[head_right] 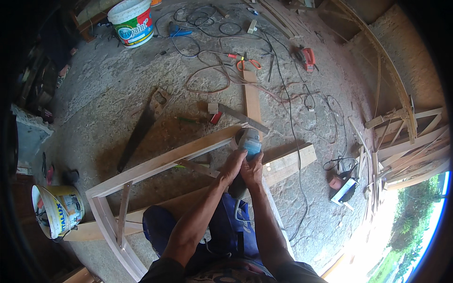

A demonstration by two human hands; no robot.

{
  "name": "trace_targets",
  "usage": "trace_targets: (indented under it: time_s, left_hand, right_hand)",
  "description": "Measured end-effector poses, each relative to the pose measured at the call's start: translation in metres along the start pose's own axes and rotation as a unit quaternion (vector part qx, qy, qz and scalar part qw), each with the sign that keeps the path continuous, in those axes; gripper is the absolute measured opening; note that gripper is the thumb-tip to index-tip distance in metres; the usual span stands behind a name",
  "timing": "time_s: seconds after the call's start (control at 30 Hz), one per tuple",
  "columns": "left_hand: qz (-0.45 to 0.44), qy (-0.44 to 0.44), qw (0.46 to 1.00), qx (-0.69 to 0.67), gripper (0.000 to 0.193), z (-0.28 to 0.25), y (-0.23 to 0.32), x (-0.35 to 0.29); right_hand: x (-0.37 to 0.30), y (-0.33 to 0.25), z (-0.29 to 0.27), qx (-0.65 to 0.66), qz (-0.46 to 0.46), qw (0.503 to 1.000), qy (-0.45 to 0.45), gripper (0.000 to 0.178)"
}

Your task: The person assembles a wooden frame by hammering nails, measuring and marking with a square, sawing wood pieces, and sanding the frame with an electric sander. The person works on the floor in a cluttered workshop.

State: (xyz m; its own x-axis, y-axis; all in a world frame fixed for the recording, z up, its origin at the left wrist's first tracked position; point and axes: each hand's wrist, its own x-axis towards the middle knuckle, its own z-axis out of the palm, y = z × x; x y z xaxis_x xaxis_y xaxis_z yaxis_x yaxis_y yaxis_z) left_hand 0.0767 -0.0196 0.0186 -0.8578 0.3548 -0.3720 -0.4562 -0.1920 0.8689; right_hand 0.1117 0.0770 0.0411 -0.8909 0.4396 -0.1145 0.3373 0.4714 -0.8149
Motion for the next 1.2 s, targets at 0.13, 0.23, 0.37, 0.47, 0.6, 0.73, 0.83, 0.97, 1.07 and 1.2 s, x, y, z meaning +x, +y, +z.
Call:
trace_targets:
  time_s: [0.13, 0.23, 0.37, 0.47, 0.6, 0.73, 0.83, 0.97, 1.07, 1.2]
  left_hand:
    - [-0.006, 0.005, 1.000, 0.030, 0.051, -0.001, 0.003, 0.001]
    - [-0.009, -0.003, 1.000, 0.028, 0.051, 0.000, 0.004, 0.005]
    - [0.009, 0.019, 1.000, 0.009, 0.051, -0.011, -0.003, 0.019]
    - [-0.002, 0.008, 1.000, -0.028, 0.050, -0.015, 0.005, 0.036]
    - [0.044, 0.039, 0.998, 0.035, 0.055, -0.012, -0.001, 0.039]
    - [0.043, 0.061, 0.994, 0.080, 0.056, 0.007, -0.026, 0.026]
    - [0.053, 0.031, 0.998, 0.023, 0.054, 0.010, -0.009, 0.036]
    - [0.068, 0.051, 0.996, -0.028, 0.051, 0.006, -0.010, 0.032]
    - [0.111, 0.151, 0.982, 0.010, 0.048, 0.000, -0.036, 0.020]
    - [0.090, 0.182, 0.977, -0.065, 0.047, 0.001, -0.021, -0.011]
  right_hand:
    - [0.000, -0.013, -0.006, -0.034, 0.045, 0.998, -0.021, 0.066]
    - [0.007, -0.006, -0.001, -0.016, 0.045, 0.999, -0.008, 0.067]
    - [0.011, -0.020, 0.007, -0.012, 0.021, 1.000, -0.021, 0.064]
    - [0.028, -0.022, 0.010, -0.051, -0.005, 0.999, -0.011, 0.061]
    - [0.032, -0.037, 0.007, -0.051, 0.048, 0.996, -0.046, 0.064]
    - [0.016, -0.020, -0.006, -0.036, 0.045, 0.998, -0.039, 0.063]
    - [0.031, -0.005, -0.007, -0.044, -0.012, 0.998, -0.031, 0.059]
    - [0.031, -0.020, -0.005, -0.032, -0.042, 0.997, -0.052, 0.065]
    - [0.019, -0.019, 0.000, -0.090, -0.069, 0.989, -0.093, 0.067]
    - [0.015, -0.014, 0.001, -0.091, -0.084, 0.980, -0.153, 0.067]
